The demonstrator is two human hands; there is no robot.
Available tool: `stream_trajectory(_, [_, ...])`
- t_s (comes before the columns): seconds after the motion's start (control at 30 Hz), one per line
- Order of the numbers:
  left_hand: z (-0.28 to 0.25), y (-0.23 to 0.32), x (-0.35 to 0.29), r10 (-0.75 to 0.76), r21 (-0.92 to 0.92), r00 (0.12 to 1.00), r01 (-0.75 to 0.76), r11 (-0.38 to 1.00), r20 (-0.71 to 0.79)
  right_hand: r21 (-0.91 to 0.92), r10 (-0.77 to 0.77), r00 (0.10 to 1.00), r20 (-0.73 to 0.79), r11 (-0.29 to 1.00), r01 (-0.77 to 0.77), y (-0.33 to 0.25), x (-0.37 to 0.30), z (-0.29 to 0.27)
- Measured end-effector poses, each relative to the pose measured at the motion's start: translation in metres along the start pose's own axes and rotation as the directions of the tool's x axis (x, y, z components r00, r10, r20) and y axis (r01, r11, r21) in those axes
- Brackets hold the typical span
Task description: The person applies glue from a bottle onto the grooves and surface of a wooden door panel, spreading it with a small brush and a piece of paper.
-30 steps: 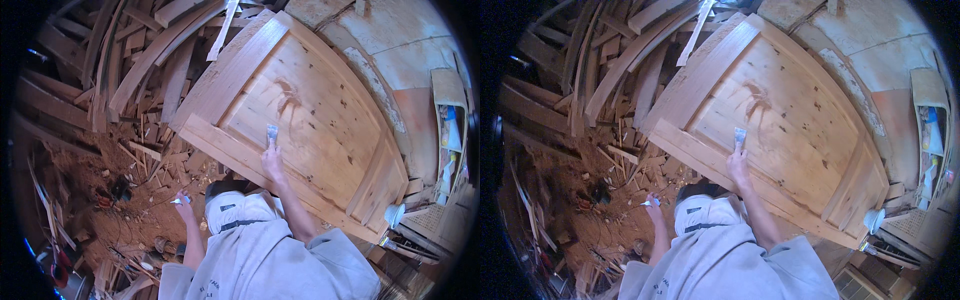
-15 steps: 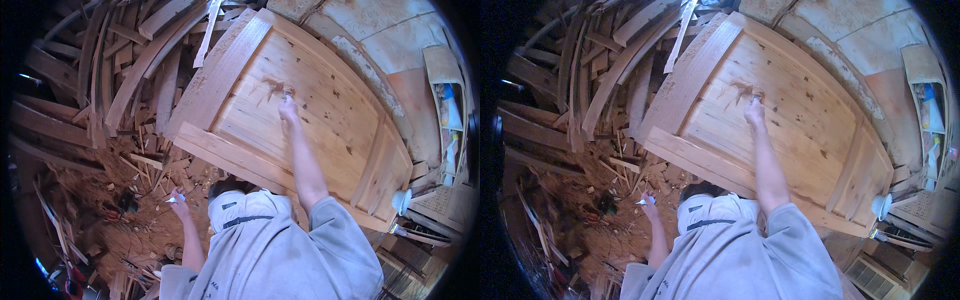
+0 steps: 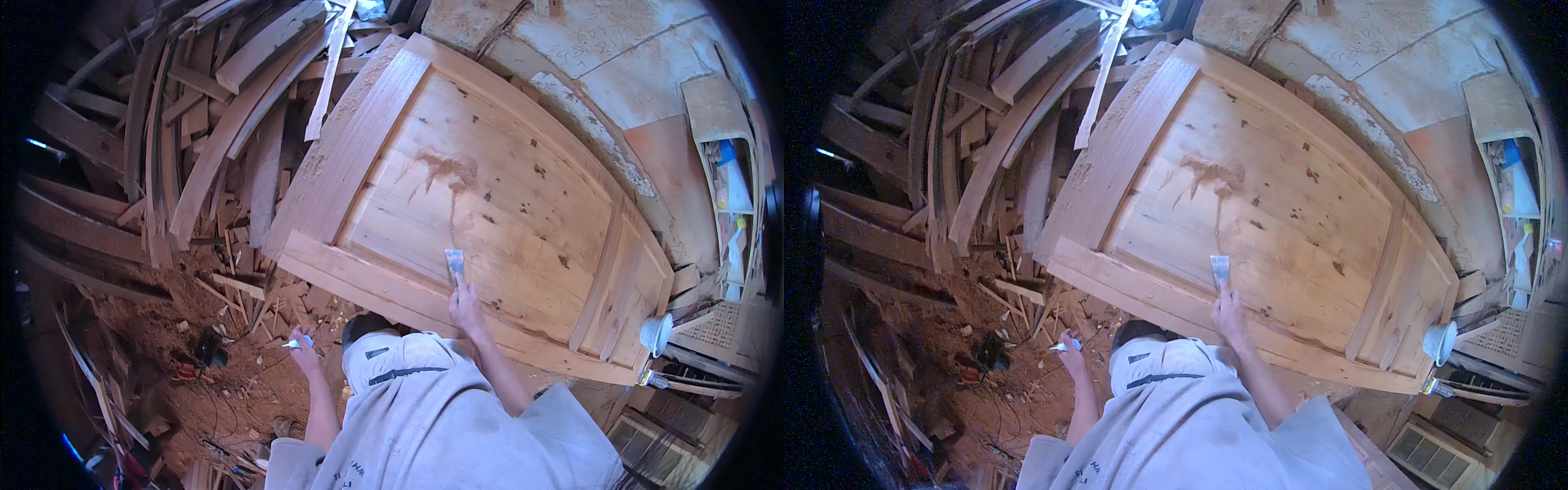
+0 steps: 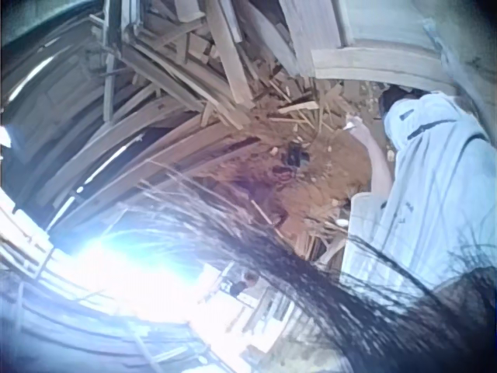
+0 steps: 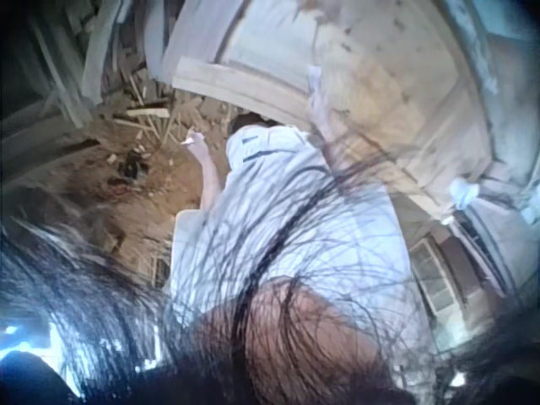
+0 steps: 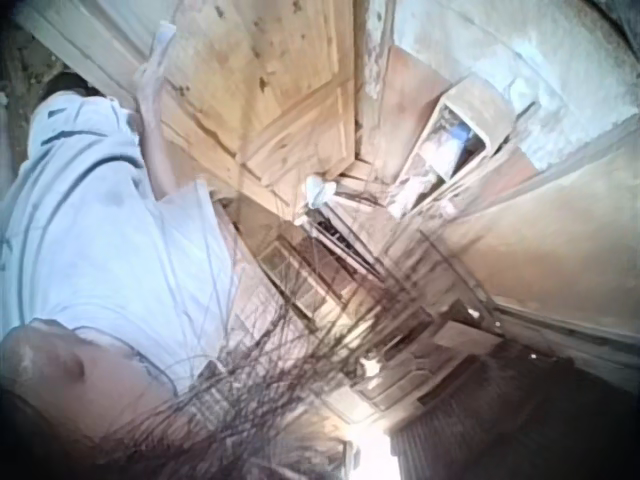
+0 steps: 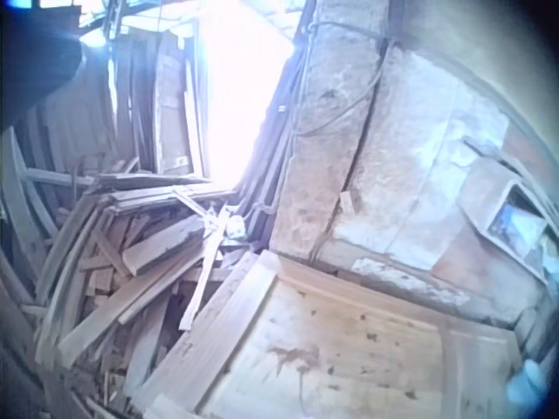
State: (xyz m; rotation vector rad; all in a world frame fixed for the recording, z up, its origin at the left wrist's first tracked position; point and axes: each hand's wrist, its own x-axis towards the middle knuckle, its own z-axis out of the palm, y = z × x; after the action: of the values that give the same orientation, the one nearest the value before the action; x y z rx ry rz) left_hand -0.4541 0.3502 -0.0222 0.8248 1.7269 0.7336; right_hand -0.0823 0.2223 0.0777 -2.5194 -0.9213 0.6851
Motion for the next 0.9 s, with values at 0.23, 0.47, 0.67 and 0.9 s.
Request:
stream_trajectory(0.23, [0.024, 0.034, 0.022, 0.090, -0.029, 0.993, -0.088, 0.996, 0.076, 0.047, -0.038, 0.997, -0.064, 0.998, 0.041, -0.001, 0.063, 0.014])
stream_trajectory(0.47, [0.024, 0.028, 0.023, 0.145, -0.097, 0.985, -0.136, 0.986, 0.089, 0.041, -0.003, 0.982, -0.189, 0.999, 0.011, -0.016, 0.166, -0.003])
stream_trajectory(0.67, [0.013, -0.002, 0.015, 0.107, -0.052, 0.992, -0.103, 0.993, 0.067, 0.093, 0.001, 0.988, -0.152, 0.996, 0.014, -0.012, 0.151, -0.012])
stream_trajectory(0.9, [0.025, -0.005, 0.022, 0.005, -0.004, 0.992, -0.005, 1.000, 0.122, 0.508, 0.147, 0.975, -0.164, 0.860, -0.044, 0.050, 0.015, -0.004])
